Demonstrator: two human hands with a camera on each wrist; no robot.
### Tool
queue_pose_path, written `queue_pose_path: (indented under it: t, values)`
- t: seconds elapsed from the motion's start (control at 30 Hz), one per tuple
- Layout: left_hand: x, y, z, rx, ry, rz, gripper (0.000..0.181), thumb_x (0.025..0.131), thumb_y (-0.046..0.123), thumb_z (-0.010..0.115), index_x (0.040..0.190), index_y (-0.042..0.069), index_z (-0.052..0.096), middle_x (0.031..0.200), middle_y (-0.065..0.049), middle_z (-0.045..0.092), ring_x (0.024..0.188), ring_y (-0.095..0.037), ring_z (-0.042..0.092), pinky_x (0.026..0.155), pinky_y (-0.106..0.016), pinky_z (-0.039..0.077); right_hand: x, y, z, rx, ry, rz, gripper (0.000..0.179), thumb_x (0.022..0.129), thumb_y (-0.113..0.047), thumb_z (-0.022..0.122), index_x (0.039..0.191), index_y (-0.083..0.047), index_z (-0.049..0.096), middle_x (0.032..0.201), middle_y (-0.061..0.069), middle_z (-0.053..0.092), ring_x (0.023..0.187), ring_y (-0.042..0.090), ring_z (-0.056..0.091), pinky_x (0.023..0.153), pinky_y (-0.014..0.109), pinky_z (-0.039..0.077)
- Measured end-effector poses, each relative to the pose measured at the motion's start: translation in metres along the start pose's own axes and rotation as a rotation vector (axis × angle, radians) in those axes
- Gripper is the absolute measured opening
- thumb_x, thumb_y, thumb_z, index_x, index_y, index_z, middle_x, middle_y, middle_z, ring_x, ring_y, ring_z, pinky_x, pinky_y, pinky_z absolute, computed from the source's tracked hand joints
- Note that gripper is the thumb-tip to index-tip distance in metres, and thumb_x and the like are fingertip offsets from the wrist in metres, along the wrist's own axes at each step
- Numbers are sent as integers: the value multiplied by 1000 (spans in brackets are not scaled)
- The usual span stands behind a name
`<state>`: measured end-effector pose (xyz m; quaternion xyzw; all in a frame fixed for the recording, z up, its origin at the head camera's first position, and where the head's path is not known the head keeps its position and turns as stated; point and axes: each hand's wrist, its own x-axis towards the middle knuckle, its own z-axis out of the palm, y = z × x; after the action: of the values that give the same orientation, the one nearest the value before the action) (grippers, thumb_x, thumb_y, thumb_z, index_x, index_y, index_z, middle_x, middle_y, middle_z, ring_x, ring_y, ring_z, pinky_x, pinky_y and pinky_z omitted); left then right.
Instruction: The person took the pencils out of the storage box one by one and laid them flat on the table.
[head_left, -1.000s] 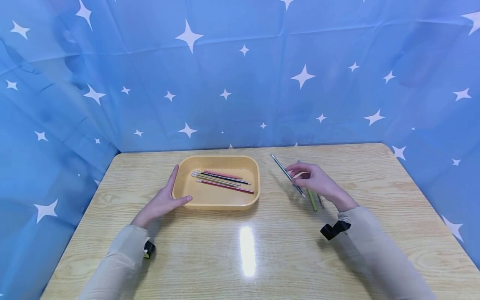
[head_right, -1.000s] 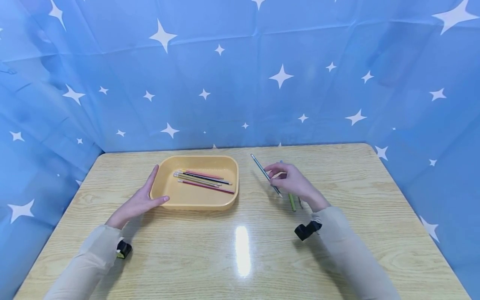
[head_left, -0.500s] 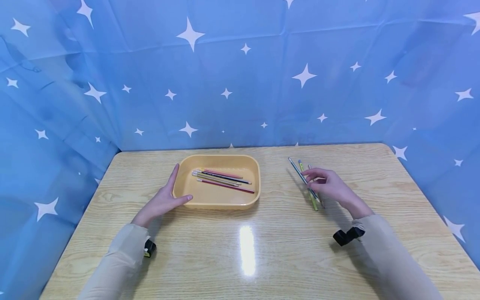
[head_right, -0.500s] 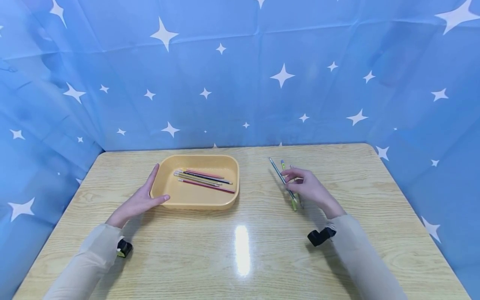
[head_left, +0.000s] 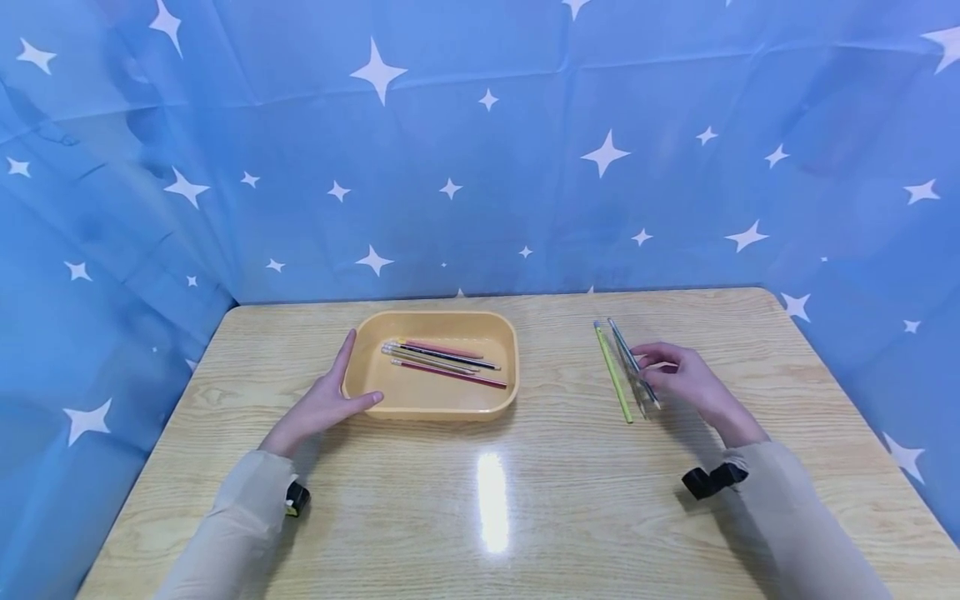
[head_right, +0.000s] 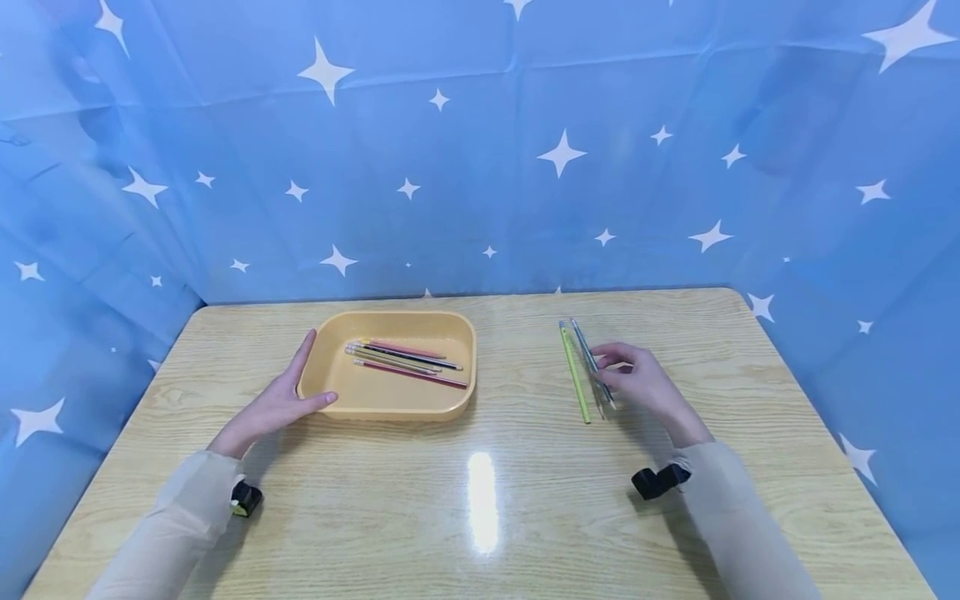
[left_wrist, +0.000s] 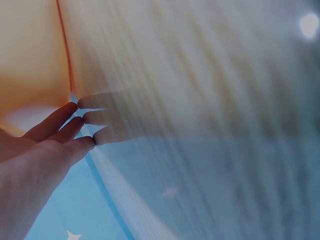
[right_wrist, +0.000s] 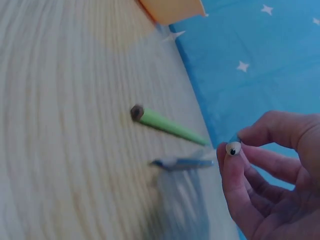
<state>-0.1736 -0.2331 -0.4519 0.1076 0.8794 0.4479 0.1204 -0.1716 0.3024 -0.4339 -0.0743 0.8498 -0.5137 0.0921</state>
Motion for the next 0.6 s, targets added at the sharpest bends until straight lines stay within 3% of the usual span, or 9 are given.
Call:
queue_pose_path:
  t: [0.13,0.33,0.6]
  values:
    - [-2,3,-3,24,-5,-1,109,86,37,73,156,21,-9,158,-23,6,136,-49,23,107,-60,23,-3,6,-2,-48,31,41,41,95,-4,56,133,10,49,110,25,55,91,15,59,65,27,51]
    - [1,12,-8,108,-8,40,113,83,38,76,155,8,-5,153,-31,19,127,-45,41,103,-55,34,-3,17,-4,-62,45,95,42,96,-4,56,135,10,47,114,26,54,96,17,57,68,26,52]
    - [7,15,-8,109,16,62,117,81,38,78,154,3,-6,157,-24,6,137,-44,27,110,-52,24,-2,20,-1,-150,68,90,40,95,-2,56,132,11,48,110,25,55,102,39,56,65,28,51]
